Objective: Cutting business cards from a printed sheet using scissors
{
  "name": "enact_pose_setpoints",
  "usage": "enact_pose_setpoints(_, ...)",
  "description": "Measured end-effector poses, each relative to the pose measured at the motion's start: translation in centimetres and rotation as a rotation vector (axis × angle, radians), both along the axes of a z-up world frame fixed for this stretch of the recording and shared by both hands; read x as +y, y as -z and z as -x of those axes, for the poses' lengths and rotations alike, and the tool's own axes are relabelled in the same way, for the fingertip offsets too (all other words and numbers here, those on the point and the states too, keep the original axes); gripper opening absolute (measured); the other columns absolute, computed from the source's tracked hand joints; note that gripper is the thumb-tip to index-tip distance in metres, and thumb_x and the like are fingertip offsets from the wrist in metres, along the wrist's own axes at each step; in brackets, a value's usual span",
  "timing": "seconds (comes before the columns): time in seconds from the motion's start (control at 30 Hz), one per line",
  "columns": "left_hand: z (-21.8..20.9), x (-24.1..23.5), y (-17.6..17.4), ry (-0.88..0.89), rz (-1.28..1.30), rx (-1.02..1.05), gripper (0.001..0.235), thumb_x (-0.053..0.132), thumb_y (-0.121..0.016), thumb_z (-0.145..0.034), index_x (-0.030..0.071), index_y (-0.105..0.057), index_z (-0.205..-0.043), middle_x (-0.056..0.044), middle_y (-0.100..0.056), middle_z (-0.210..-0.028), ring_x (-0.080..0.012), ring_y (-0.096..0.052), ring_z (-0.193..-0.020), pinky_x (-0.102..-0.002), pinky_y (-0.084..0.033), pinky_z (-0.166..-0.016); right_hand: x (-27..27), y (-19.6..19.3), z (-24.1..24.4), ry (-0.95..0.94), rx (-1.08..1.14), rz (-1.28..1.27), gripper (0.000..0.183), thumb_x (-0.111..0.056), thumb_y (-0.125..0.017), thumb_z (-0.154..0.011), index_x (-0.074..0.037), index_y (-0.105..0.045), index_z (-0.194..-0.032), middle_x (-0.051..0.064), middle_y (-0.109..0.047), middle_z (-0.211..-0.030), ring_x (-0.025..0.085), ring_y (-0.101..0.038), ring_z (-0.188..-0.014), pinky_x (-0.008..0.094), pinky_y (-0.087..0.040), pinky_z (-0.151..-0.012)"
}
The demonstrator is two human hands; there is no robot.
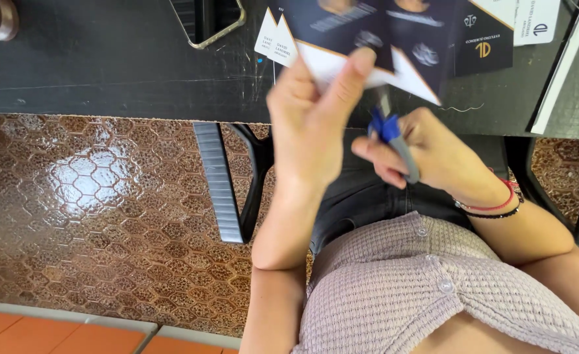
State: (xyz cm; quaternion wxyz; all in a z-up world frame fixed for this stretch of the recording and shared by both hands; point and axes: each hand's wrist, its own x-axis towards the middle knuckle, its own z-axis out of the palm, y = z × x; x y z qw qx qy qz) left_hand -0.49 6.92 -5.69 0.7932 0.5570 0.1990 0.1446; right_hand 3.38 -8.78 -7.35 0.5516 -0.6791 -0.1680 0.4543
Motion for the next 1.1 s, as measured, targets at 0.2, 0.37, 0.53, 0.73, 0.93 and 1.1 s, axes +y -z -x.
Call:
enact_pose_setpoints(0.2,-2.9,6.2,3.9,-0.321,-0.122,-0.165,0.040,0.005,-0.087,-0.086,0.003,-0.062,-0.118,-0.011,-0.076,-0.101,-0.0179,-0.073,-0.090,-0.033,-0.064,-0.085,-4.9,2.7,1.3,-0.205,0.116,0.222,0.062,-0.042,-0.069,-0.095,-0.010,-0.052,-0.045,0.004,-0.057,-0.037,0.014,-0.050,-0.035,0.029,-0.049,-0.054)
enact_pose_setpoints(0.37,-3.3,5.7,5.5,-0.128,-0.731,0.341,0.078,-0.005,-0.077,-0.092,0.017,-0.029,-0.149,-0.010,-0.076,-0.108,-0.0235,-0.072,-0.105,-0.039,-0.059,-0.099,-10.0,1.8,1.7,0.037,0.123,0.257,0.053,-0.033,-0.064,-0.101,-0.007,-0.065,-0.055,0.007,-0.061,-0.045,0.019,-0.054,-0.042,0.036,-0.053,-0.065)
enact_pose_setpoints(0.53,-3.8,-0.6,7.3,-0.097,-1.707,0.178,0.058,0.023,-0.085,-0.107,0.001,-0.049,-0.147,-0.018,-0.062,-0.147,-0.0355,-0.057,-0.143,-0.048,-0.044,-0.129,-12.6,2.1,-0.7,0.676,-0.301,-0.094,0.068,-0.075,-0.044,-0.110,-0.008,-0.049,-0.124,0.010,-0.063,-0.112,0.016,-0.066,-0.102,0.024,-0.052,-0.091)
enact_pose_setpoints(0.73,-3.2,-10.1,9.9,-0.035,-1.598,0.022,0.070,0.043,-0.083,-0.100,0.004,-0.047,-0.145,-0.015,-0.074,-0.135,-0.0323,-0.060,-0.143,-0.049,-0.051,-0.125,-9.8,2.5,-5.0,0.923,-0.463,0.003,0.024,-0.027,-0.067,-0.123,-0.012,-0.049,-0.126,0.004,-0.058,-0.121,0.013,-0.079,-0.123,0.030,-0.079,-0.105)
enact_pose_setpoints(0.93,-3.1,-11.2,11.2,0.026,-1.718,0.111,0.077,0.051,-0.081,-0.100,0.004,-0.046,-0.151,-0.015,-0.071,-0.146,-0.0273,-0.060,-0.146,-0.044,-0.045,-0.129,-8.3,3.1,-6.1,0.779,-0.331,-0.059,0.034,-0.041,-0.064,-0.118,-0.010,-0.051,-0.124,0.000,-0.055,-0.112,0.016,-0.078,-0.128,0.032,-0.077,-0.097)
enact_pose_setpoints(1.1,-4.2,-10.2,11.0,-0.074,-1.800,-0.017,0.043,0.029,-0.073,-0.104,0.003,-0.059,-0.136,-0.017,-0.074,-0.130,-0.0305,-0.068,-0.130,-0.044,-0.059,-0.114,-6.9,1.9,-6.2,0.836,-0.306,-0.060,0.026,-0.039,-0.069,-0.115,-0.014,-0.061,-0.116,-0.002,-0.063,-0.110,0.008,-0.078,-0.119,0.029,-0.078,-0.089)
